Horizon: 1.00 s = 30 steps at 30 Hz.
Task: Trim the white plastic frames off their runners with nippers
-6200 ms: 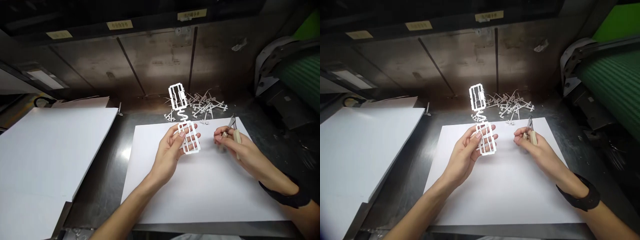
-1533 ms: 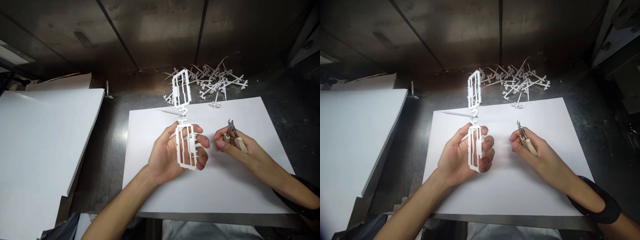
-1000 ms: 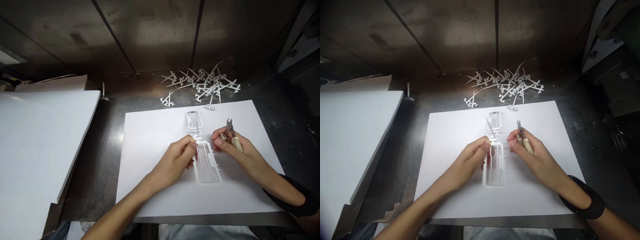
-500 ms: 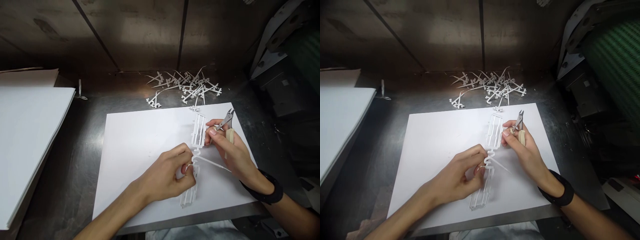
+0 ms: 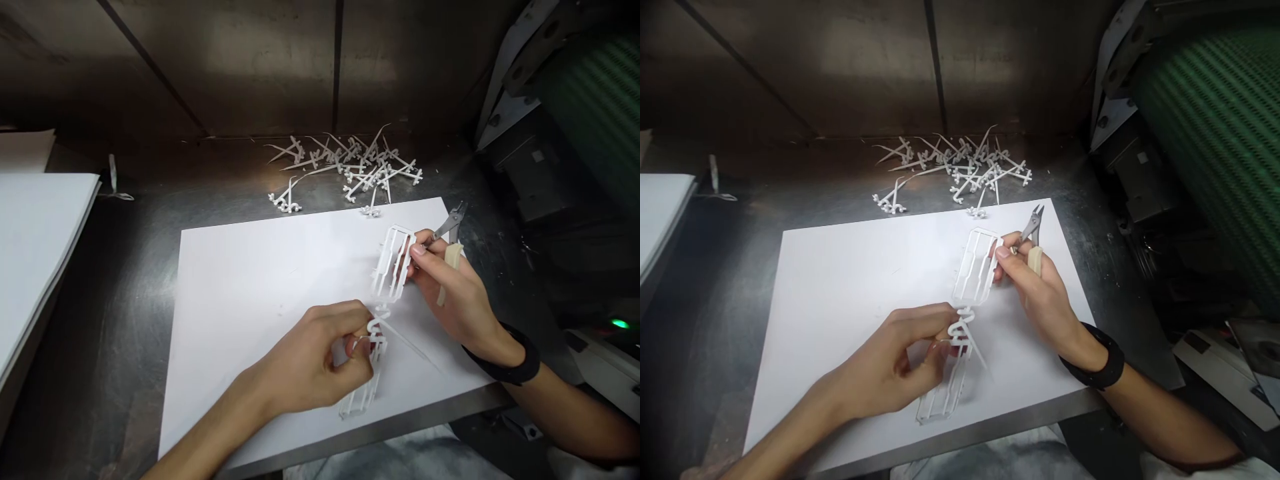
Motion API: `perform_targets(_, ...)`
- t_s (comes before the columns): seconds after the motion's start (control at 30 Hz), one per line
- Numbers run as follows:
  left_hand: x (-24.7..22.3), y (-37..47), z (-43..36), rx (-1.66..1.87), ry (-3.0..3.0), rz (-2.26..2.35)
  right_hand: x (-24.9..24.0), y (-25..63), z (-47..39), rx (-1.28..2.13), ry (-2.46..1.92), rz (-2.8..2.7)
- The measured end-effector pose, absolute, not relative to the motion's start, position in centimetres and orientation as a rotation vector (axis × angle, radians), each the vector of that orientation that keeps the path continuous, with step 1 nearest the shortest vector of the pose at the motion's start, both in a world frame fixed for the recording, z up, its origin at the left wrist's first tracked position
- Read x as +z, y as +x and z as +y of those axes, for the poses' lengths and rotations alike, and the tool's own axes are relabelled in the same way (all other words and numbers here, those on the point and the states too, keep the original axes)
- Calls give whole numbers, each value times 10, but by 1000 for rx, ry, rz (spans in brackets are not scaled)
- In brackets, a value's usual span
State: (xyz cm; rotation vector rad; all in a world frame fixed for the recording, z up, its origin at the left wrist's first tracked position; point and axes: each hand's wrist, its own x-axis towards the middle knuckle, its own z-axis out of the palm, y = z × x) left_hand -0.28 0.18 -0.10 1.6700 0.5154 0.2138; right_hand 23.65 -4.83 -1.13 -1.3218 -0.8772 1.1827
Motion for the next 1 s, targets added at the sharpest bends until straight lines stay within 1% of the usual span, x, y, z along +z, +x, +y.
perform_targets(0.1, 1, -5, 6, 152, 1511, 511, -8, 236, -47, 1158, -1298, -889)
perform_targets(0.2, 2, -6, 11, 142, 1193, 511, -6, 237, -46, 1181, -1207, -834)
perform_targets(0.3, 1, -4, 14, 105, 852, 597, -7, 238, -47, 1154, -1204, -844)
perform_targets(0.37, -1, -2, 15, 101, 768, 659, -8, 238, -49, 1125, -1227, -884)
perform_targets(0.63, 0, 2, 12, 230, 735, 696, -5, 239, -52, 1128, -1240, -942)
perform_targets(1.0, -3, -1, 13, 218, 916, 682, -5, 238, -51, 1177, -1066, -852)
